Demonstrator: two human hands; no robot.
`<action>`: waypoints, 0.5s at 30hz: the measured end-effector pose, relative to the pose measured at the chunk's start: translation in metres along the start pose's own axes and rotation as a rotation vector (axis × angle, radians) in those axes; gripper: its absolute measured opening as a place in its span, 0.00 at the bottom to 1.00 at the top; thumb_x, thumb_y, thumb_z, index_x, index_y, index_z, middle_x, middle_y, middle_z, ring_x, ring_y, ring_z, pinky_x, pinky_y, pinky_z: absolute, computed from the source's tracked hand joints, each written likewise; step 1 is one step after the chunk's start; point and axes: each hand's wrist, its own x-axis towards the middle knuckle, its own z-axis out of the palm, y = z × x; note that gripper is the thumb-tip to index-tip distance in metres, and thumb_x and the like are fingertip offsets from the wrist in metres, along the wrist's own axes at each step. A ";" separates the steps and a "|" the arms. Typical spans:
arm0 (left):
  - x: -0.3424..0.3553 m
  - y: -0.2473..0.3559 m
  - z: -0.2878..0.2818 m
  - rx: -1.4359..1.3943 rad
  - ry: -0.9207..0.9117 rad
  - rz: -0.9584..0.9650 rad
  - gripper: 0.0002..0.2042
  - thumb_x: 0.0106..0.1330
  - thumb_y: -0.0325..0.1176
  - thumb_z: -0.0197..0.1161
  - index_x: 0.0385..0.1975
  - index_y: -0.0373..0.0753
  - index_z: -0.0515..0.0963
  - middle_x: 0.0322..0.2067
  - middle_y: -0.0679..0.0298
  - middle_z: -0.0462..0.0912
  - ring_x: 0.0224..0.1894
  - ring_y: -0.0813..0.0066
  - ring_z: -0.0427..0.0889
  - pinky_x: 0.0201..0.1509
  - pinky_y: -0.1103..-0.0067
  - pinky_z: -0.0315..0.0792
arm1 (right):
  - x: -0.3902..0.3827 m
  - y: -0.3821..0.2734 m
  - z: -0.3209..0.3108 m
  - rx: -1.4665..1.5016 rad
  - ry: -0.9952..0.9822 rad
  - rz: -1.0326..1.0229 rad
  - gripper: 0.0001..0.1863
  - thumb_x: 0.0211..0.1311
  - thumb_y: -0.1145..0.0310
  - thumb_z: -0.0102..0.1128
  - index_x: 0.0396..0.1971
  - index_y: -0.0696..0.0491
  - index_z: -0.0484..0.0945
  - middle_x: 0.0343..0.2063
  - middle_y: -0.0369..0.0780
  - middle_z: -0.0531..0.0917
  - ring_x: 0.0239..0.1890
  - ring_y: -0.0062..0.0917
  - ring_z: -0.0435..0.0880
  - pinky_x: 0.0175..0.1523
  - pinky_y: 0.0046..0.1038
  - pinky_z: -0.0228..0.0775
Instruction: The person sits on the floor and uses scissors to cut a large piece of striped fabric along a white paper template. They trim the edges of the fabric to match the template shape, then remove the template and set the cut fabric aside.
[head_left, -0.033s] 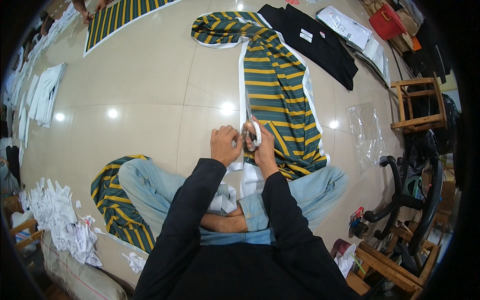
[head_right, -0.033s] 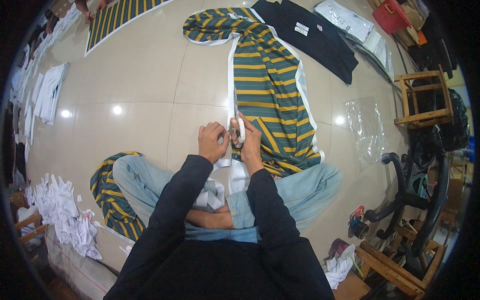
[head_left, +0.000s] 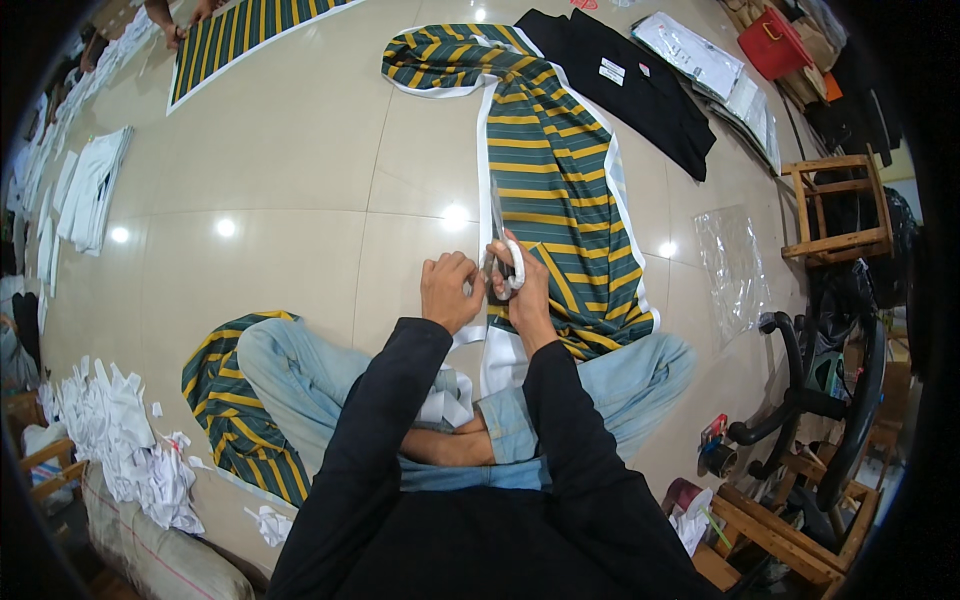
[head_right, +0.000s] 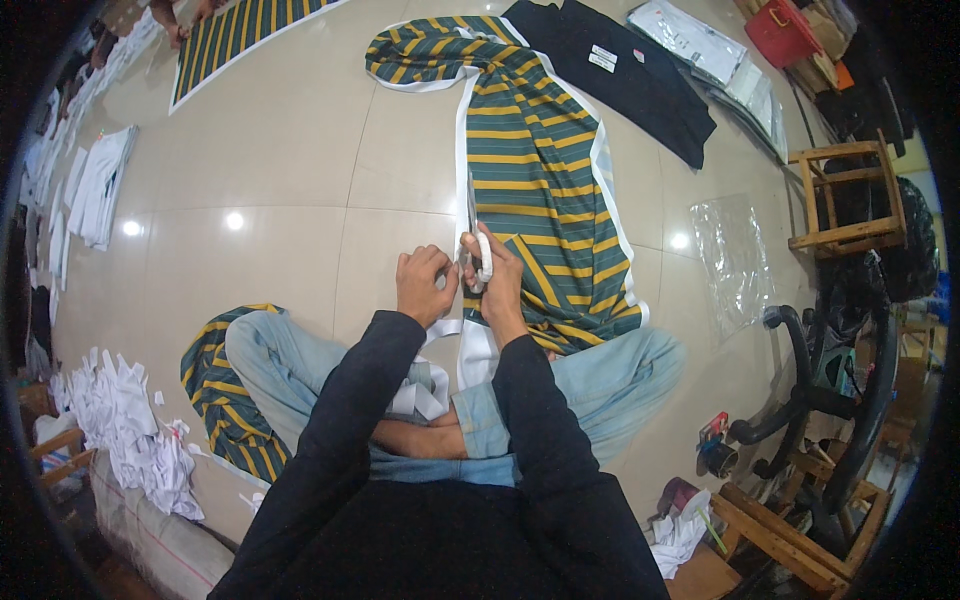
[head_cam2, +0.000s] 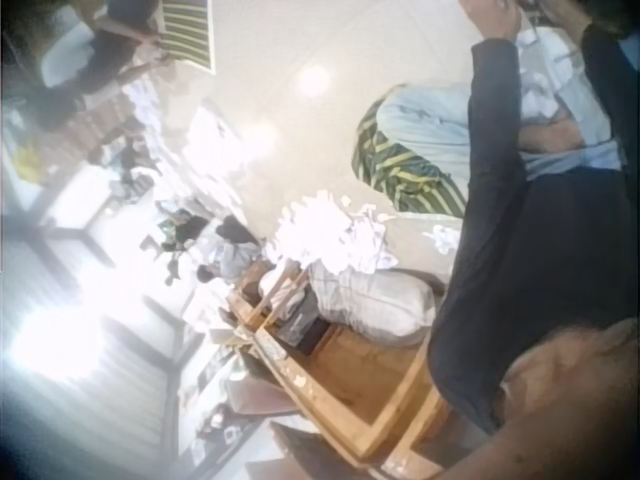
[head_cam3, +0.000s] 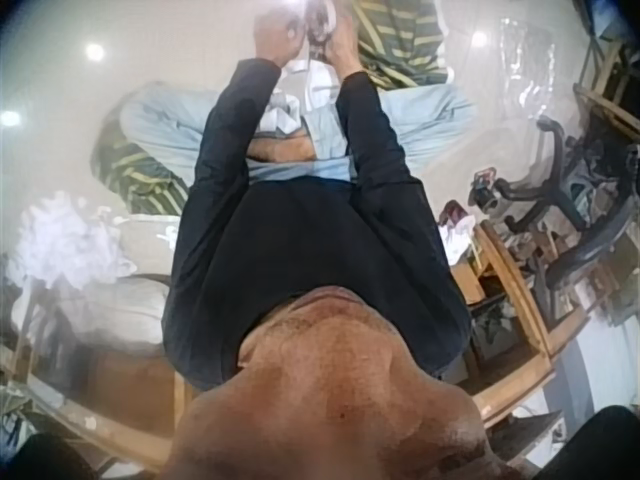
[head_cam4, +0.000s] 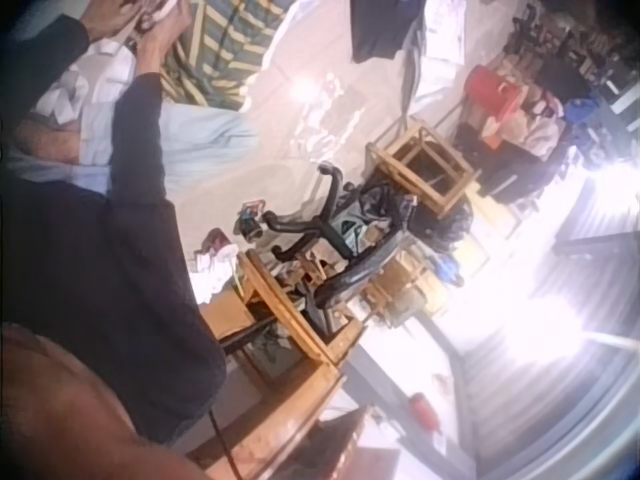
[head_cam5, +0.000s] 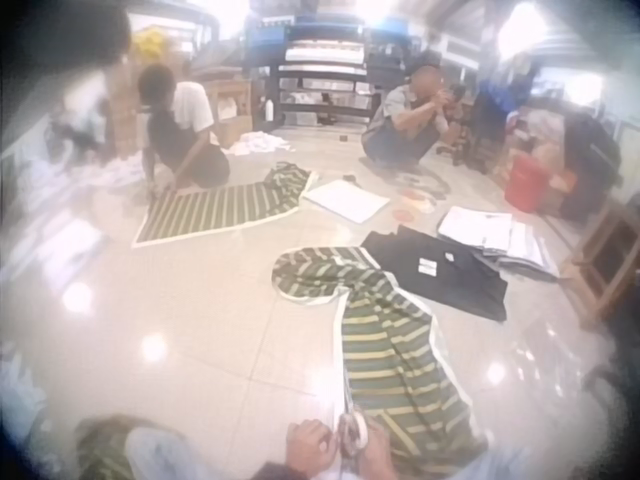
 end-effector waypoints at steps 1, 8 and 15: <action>0.000 0.000 0.000 0.002 -0.006 -0.003 0.06 0.56 0.30 0.65 0.22 0.42 0.75 0.25 0.67 0.74 0.34 0.66 0.74 0.41 0.69 0.60 | 0.005 -0.004 0.003 -0.002 0.002 -0.005 0.35 0.61 0.67 0.71 0.66 0.60 0.69 0.33 0.37 0.85 0.19 0.15 0.75 0.20 0.16 0.61; 0.002 0.002 0.000 0.013 0.011 0.015 0.06 0.56 0.30 0.66 0.22 0.41 0.75 0.25 0.66 0.74 0.33 0.65 0.74 0.39 0.69 0.59 | 0.026 -0.010 0.014 -0.004 0.035 -0.056 0.30 0.60 0.70 0.71 0.62 0.60 0.75 0.22 0.34 0.81 0.16 0.15 0.74 0.19 0.16 0.60; 0.001 0.002 -0.002 0.019 -0.021 0.009 0.05 0.54 0.30 0.65 0.22 0.42 0.75 0.26 0.67 0.73 0.34 0.66 0.74 0.40 0.69 0.60 | 0.027 -0.007 0.011 -0.055 0.000 -0.043 0.31 0.60 0.67 0.72 0.63 0.57 0.74 0.29 0.34 0.84 0.18 0.13 0.75 0.21 0.14 0.61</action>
